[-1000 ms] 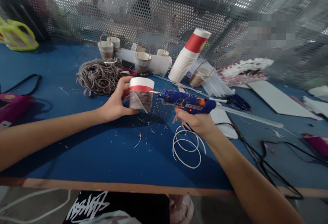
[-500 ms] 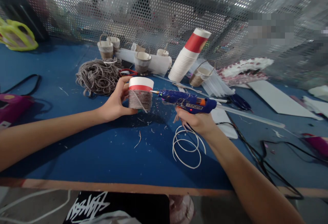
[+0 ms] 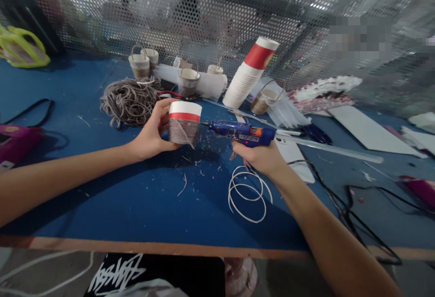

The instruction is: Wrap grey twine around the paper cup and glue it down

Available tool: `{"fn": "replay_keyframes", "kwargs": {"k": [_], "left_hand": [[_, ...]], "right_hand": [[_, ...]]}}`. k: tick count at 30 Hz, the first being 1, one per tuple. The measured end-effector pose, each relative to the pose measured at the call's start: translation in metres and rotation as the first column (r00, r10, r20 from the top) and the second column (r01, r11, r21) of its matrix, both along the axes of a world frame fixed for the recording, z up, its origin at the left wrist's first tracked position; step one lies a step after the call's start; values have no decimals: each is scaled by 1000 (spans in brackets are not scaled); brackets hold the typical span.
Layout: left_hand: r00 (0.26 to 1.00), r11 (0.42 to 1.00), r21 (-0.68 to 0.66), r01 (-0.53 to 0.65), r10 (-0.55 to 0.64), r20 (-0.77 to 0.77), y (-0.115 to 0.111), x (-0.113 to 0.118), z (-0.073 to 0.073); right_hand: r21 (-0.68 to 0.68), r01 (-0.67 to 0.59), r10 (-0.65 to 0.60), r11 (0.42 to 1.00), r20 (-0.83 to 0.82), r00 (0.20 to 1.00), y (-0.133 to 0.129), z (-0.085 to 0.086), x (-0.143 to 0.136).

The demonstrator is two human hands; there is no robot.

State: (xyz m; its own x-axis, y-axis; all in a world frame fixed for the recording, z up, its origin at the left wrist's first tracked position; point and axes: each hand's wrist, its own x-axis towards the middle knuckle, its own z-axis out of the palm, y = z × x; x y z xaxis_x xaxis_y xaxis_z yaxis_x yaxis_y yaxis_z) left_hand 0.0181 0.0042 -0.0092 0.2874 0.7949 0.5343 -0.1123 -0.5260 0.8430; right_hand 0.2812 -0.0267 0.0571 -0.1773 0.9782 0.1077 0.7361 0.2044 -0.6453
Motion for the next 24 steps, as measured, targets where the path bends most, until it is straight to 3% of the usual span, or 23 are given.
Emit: {"fn": "replay_keyframes", "kwargs": {"k": [3,5,7,10,13,18,22,24], "left_hand": [[998,999,22,-50,51,-38,-1,-1,0],[996,997,17,-71,72,-62,-3,-2,1],[995,997,-10,-70,69,-66,-4,-4,3],[999,993,-113,27,-29,-16,-4,-6,6],[980,952,-236,194,-178,88,-4,-8,8],[895,823,-388,415,-293,336,-5,-9,10],[862,732,-471,492,-334,382,-5,-9,15],[846,679,-507,531,-392,361,-4,-8,17]], "right_hand": [[165,93,-127,982,212,969,5,2,-2],[261,82,-181,962,380,907,9,1,0],[237,49,-163,970,490,856,14,-2,5],[64,-20,-17,998,524,852,19,-5,14],[-21,-149,141,989,487,862,19,-2,21],[-16,-232,220,973,381,898,15,11,30],[216,-258,230,942,147,962,16,7,25],[362,-319,357,876,-41,933,13,-2,14]]}}
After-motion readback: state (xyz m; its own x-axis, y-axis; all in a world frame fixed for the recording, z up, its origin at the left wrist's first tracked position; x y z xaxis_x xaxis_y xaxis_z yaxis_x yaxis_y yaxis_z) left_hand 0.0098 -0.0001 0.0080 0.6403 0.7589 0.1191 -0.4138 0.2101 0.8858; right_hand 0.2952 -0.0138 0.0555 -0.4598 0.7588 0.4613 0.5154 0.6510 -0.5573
